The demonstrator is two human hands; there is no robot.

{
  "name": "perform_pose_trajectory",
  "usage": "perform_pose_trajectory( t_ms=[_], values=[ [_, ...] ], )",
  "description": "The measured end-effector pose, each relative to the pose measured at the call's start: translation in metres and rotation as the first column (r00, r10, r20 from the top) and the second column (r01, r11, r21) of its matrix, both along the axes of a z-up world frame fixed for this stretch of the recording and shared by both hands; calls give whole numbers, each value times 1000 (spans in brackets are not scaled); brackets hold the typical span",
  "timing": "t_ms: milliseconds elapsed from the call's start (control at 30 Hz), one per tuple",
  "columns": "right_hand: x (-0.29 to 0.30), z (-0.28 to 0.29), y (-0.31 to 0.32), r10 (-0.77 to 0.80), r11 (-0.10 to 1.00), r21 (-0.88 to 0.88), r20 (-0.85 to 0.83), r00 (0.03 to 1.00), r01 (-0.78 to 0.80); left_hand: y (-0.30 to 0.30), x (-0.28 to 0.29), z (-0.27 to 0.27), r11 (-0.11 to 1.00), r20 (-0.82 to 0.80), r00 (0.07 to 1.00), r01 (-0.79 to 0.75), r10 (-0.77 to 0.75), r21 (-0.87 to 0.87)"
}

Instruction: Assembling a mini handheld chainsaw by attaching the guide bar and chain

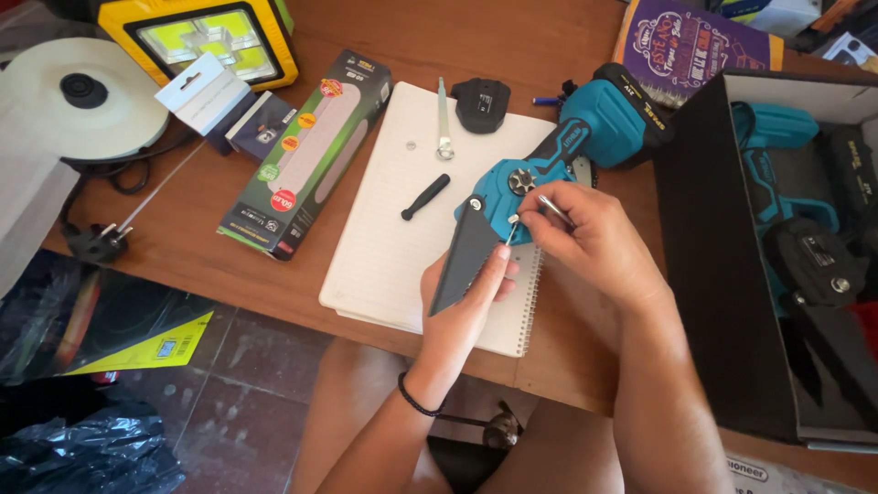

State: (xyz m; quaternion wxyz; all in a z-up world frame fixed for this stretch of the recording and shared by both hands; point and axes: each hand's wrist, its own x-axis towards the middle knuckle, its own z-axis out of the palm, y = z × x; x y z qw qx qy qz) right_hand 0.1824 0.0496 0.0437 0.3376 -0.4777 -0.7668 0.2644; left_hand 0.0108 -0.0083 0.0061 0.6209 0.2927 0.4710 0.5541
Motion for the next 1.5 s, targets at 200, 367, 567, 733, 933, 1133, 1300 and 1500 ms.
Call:
perform_pose_trajectory(
  t_ms=[200, 367, 567, 733, 933, 1133, 1300, 1500],
  values=[
    [6, -8, 3, 24, 1000, -4, -10, 1000, -24, 1, 4, -7, 1000, 3, 1000, -8, 8, 6],
    [8, -14, 5, 32, 999, -2, -18, 999, -32, 2, 6, -10, 999, -106, 994, -5, 10, 44],
    [6, -11, 5, 36, 999, 20, -18, 999, -36, 2, 3, -9, 997, -186, 982, 4, 10, 75],
    [6, -12, 5, 47, 999, 27, -31, 998, -46, 2, 3, -2, 999, -183, 983, 13, -5, 42],
    [4, -10, 5, 48, 998, 31, -39, 998, -46, 3, 4, -11, 998, -257, 966, -4, 20, 66],
    [5, -11, 5, 47, 998, 36, -40, 998, -45, 0, 6, 0, 1000, -136, 991, -8, 10, 17],
    [2, -8, 5, 43, 998, 41, -30, 999, -41, 0, 9, -2, 999, -110, 993, -33, 36, 26],
    [4, -12, 5, 40, 999, 29, -47, 998, -39, 1, 11, -3, 999, -114, 993, -35, 39, 35]
  ],
)
